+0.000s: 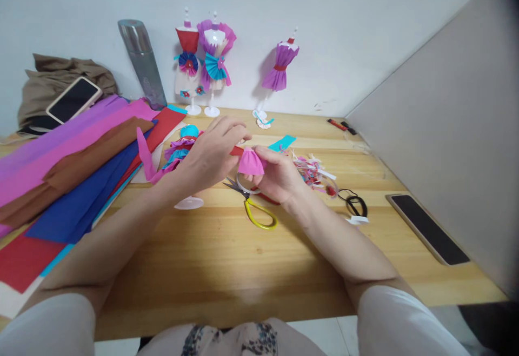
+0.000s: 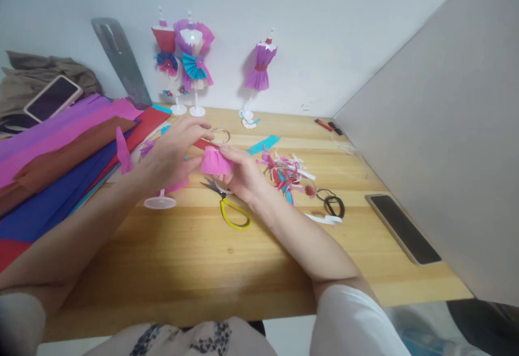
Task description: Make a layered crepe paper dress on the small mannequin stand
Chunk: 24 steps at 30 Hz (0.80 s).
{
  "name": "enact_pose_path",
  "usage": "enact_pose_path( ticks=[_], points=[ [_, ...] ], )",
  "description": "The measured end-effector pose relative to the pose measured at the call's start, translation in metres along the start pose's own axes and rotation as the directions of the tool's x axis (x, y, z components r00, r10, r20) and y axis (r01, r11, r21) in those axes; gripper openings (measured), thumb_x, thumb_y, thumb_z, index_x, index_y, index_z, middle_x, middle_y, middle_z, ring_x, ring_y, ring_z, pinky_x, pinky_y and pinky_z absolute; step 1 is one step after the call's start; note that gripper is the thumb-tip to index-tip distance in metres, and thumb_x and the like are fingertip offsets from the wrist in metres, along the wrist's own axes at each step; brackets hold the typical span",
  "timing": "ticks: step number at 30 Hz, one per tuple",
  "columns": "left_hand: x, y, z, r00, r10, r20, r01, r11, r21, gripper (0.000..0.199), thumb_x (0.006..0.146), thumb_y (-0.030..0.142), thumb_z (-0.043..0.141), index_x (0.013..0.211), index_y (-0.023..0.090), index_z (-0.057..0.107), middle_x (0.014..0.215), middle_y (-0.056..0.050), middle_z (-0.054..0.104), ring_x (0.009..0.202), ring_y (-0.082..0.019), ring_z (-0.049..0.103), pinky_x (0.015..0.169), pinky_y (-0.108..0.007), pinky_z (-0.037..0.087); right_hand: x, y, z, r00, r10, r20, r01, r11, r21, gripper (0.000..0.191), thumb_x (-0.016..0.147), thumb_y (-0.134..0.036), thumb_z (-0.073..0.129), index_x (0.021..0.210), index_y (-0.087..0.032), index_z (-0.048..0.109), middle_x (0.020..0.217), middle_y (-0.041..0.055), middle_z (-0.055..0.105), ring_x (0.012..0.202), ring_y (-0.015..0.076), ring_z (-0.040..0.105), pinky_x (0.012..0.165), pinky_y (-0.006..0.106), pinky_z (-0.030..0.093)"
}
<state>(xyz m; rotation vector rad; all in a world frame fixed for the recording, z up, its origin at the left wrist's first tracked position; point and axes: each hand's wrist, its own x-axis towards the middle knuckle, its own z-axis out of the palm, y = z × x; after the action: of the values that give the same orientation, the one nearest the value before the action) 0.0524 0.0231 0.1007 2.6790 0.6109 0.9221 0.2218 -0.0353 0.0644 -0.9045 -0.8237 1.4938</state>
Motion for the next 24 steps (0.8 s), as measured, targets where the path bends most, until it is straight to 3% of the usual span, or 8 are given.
enact_pose_path(
  ticks=[8, 12, 16, 18, 20, 22, 24],
  points=[
    [-0.001, -0.001, 0.002, 1.0, -0.021, -0.014, 0.019, 0.988, -0.155, 0.018, 0.087, 0.016, 0.051, 0.081, 0.024, 0.065, 0.116, -0.01, 0.072, 0.113, -0.027, 0.061, 0.102, -0.045, 0.045, 0.0, 0.003, 0.001, 0.994, 0.105, -0.007, -0.104, 0.99, 0.097, 0.014, 0.079, -0.032, 0.072, 0.084, -0.021, 0.065, 0.073, 0.0013, 0.07, 0.062, 0.0164, 0.062, 0.057, 0.028, 0.053],
    [-0.002, 0.001, 0.005, 0.996, -0.026, -0.091, 0.006, 0.976, -0.216, 0.016, 0.085, 0.018, 0.051, 0.075, 0.024, 0.062, 0.105, -0.01, 0.074, 0.103, -0.027, 0.064, 0.094, -0.044, 0.049, -0.005, -0.002, 0.007, 0.987, 0.158, 0.029, -0.16, 0.981, 0.114, 0.024, 0.082, -0.045, 0.07, 0.086, -0.021, 0.066, 0.076, 0.0035, 0.072, 0.065, 0.018, 0.063, 0.06, 0.03, 0.053],
    [-0.001, 0.001, 0.006, 0.973, -0.196, -0.118, 0.136, 0.91, -0.391, 0.007, 0.079, 0.018, 0.059, 0.073, 0.021, 0.06, 0.093, -0.007, 0.074, 0.09, -0.022, 0.066, 0.085, -0.038, 0.051, -0.004, -0.005, 0.006, 0.982, 0.176, 0.062, -0.179, 0.983, 0.047, 0.047, 0.08, -0.066, 0.063, 0.086, -0.02, 0.068, 0.082, 0.009, 0.073, 0.072, 0.0227, 0.067, 0.061, 0.034, 0.053],
    [0.0, 0.0, 0.005, 0.947, -0.317, -0.057, 0.248, 0.829, -0.501, 0.005, 0.075, 0.02, 0.062, 0.07, 0.019, 0.06, 0.08, -0.004, 0.071, 0.078, -0.019, 0.064, 0.076, -0.033, 0.051, -0.001, -0.004, 0.002, 0.996, 0.091, 0.024, -0.09, 0.996, -0.027, 0.053, 0.076, -0.071, 0.064, 0.089, -0.021, 0.068, 0.089, 0.0104, 0.074, 0.078, 0.0248, 0.068, 0.063, 0.035, 0.053],
    [0.002, -0.003, 0.004, 0.903, -0.427, 0.05, 0.376, 0.729, -0.572, 0.007, 0.073, 0.022, 0.064, 0.068, 0.017, 0.061, 0.069, -0.001, 0.066, 0.068, -0.015, 0.06, 0.067, -0.029, 0.048, 0.001, -0.002, -0.003, 0.995, -0.082, -0.062, 0.075, 0.991, -0.108, 0.052, 0.072, -0.07, 0.068, 0.094, -0.023, 0.068, 0.101, 0.0093, 0.074, 0.089, 0.0258, 0.069, 0.067, 0.035, 0.053],
    [0.002, -0.005, 0.003, 0.857, -0.49, 0.161, 0.477, 0.633, -0.61, 0.009, 0.072, 0.023, 0.066, 0.069, 0.016, 0.062, 0.064, 0.001, 0.063, 0.062, -0.013, 0.058, 0.063, -0.027, 0.046, 0.001, 0.0, -0.007, 0.951, -0.29, -0.107, 0.262, 0.941, -0.215, 0.051, 0.072, -0.068, 0.071, 0.101, -0.026, 0.069, 0.113, 0.0078, 0.072, 0.103, 0.0268, 0.066, 0.075, 0.036, 0.054],
    [0.002, -0.006, 0.002, 0.838, -0.493, 0.235, 0.514, 0.569, -0.642, 0.009, 0.071, 0.024, 0.067, 0.072, 0.015, 0.066, 0.064, 0.0, 0.064, 0.062, -0.013, 0.059, 0.062, -0.027, 0.048, -0.001, 0.0, -0.008, 0.891, -0.45, -0.056, 0.409, 0.85, -0.332, 0.05, 0.074, -0.064, 0.073, 0.108, -0.028, 0.069, 0.119, 0.0073, 0.07, 0.114, 0.0275, 0.062, 0.086, 0.038, 0.053]
  ],
)
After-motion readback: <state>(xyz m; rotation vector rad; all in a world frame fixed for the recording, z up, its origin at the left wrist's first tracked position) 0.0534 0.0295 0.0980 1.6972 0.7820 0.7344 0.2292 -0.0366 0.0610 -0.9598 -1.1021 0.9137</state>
